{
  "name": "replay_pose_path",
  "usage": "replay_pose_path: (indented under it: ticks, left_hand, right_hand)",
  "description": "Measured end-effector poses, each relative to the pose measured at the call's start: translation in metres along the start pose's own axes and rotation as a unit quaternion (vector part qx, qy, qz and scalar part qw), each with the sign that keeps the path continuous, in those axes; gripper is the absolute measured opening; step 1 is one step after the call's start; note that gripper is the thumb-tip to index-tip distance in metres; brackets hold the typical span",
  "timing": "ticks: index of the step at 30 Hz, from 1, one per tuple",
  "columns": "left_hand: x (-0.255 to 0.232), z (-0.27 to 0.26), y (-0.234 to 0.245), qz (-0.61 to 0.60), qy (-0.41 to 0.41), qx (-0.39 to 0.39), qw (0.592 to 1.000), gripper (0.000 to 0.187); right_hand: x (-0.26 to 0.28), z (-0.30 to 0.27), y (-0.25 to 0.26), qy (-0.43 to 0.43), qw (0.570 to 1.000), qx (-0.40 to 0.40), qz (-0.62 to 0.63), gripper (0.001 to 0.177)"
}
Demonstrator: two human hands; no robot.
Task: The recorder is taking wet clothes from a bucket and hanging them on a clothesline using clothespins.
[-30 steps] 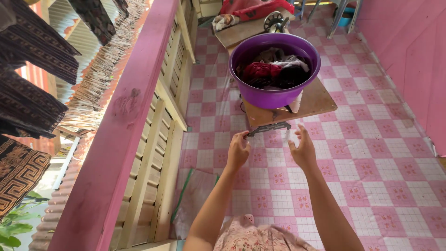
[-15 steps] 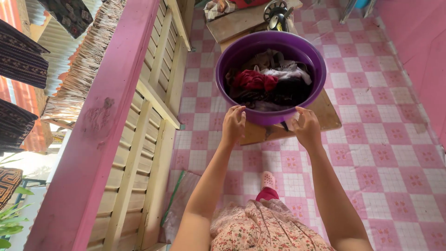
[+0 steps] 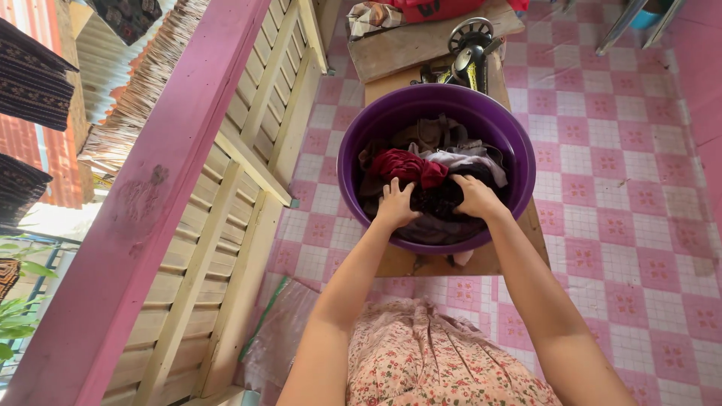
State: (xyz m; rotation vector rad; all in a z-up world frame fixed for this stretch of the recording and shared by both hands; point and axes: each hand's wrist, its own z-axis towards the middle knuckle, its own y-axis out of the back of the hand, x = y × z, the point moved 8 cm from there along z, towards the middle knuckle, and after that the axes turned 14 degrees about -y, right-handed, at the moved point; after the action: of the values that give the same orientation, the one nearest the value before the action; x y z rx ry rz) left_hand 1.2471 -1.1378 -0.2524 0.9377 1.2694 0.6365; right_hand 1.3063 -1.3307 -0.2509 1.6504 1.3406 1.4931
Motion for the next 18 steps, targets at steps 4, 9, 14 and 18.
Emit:
replay_pose_path:
  ticks: [4,9,14,18]
  left_hand:
    - [0.002,0.011,-0.001,0.051,0.013,0.071,0.996,0.079]
    - [0.011,0.034,0.016,0.046,-0.077,-0.1,0.991,0.025]
    - [-0.006,0.063,0.092,-0.142,-0.096,-0.195,0.966,0.022]
    - [-0.013,0.08,0.158,-0.268,-0.152,-0.176,0.935,0.028]
  right_hand:
    - [0.029,-0.009,0.024,-0.033,0.998,0.044,-0.041,0.095]
    - [-0.005,0.024,-0.032,0.017,0.978,0.054,-0.201,0.129]
    - [-0.033,0.052,0.035,-0.049,0.994,-0.011,0.102,0.053]
    - [-0.051,0.056,0.098,-0.134,0.933,-0.034,0.334,0.044]
